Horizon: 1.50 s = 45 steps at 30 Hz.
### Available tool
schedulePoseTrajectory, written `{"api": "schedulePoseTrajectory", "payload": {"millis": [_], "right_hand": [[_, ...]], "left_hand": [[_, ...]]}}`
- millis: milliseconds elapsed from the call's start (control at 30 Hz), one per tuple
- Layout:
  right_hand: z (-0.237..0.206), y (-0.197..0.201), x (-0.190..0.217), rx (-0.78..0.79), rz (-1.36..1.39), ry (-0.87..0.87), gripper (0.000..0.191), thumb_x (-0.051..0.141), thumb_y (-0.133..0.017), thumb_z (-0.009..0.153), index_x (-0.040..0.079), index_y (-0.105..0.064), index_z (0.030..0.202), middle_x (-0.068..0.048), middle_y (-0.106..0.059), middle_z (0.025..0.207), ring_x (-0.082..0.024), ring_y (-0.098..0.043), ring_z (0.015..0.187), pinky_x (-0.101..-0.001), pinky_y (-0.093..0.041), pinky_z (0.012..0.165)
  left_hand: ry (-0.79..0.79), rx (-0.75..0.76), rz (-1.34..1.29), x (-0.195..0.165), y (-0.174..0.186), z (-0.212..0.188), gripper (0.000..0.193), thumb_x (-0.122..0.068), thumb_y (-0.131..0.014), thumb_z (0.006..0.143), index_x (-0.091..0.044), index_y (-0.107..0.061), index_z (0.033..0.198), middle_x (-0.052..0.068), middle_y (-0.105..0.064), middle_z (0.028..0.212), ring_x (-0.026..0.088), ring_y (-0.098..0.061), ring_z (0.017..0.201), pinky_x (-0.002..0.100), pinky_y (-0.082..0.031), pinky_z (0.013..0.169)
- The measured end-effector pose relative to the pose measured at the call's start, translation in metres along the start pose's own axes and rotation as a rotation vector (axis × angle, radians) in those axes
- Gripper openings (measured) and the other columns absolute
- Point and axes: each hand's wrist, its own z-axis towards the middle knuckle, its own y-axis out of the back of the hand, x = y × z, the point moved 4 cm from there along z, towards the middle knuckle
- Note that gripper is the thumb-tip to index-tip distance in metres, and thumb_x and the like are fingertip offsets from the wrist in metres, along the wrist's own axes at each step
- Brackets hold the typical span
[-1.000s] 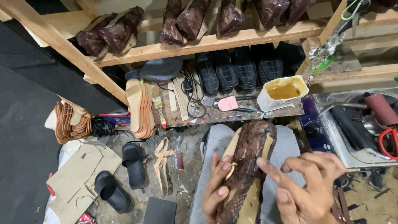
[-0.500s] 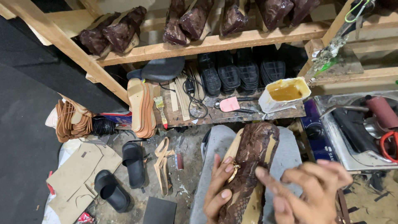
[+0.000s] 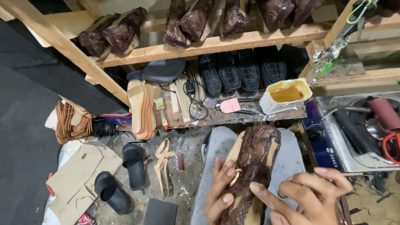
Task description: The person holds a brown patterned shoe upper and threads a dark leather strap with a gold buckle through it, pulling and adjusting the strap to seat it on the shoe. They press and smooth the strap in place, then lift and turn the shoe to view the sole and sides.
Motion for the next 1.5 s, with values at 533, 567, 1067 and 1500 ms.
{"api": "schedulePoseTrajectory", "payload": {"millis": [533,567,1067,1500], "right_hand": [[-0.006,-0.025,-0.012,-0.16,0.035,0.021,0.024,0.035,-0.061,0.088,0.031,-0.077,0.104,0.004,-0.056,0.093,-0.021,-0.047,0.102,-0.0502,-0.029,0.102],[-0.003,-0.027,-0.013,-0.153,0.037,-0.028,0.028,0.033,-0.059,0.087,0.028,-0.078,0.108,0.002,-0.055,0.092,-0.024,-0.046,0.102,-0.0503,-0.029,0.102],[0.025,-0.043,-0.01,-0.084,-0.021,-0.045,0.036,0.032,-0.06,0.084,0.026,-0.071,0.118,-0.003,-0.058,0.091,-0.028,-0.051,0.102,-0.0506,-0.034,0.101],[0.012,-0.138,-0.044,0.153,2.334,-0.984,0.105,0.036,-0.075,0.088,0.0,-0.014,0.165,-0.023,-0.034,0.164,-0.037,-0.039,0.147,-0.0539,-0.031,0.117]], "left_hand": [[0.201,-0.302,-0.075,0.033,-0.009,-0.028,0.047,-0.008,-0.07,0.1,-0.01,-0.04,0.137,0.033,-0.051,0.143,0.051,-0.05,0.139,0.066,-0.043,0.115],[0.168,-0.266,-0.053,0.033,-0.007,-0.031,0.046,-0.008,-0.068,0.102,-0.011,-0.041,0.139,0.032,-0.052,0.144,0.049,-0.053,0.139,0.066,-0.04,0.12],[0.121,-0.143,-0.125,0.077,0.024,-0.033,0.042,-0.012,-0.062,0.106,-0.014,-0.05,0.146,0.03,-0.052,0.15,0.046,-0.057,0.141,0.06,-0.04,0.124],[1.085,-0.161,-1.205,0.071,0.007,-0.011,0.088,-0.038,-0.088,0.08,0.002,-0.048,0.148,0.025,-0.052,0.142,0.034,-0.058,0.129,0.051,-0.05,0.111]]}}
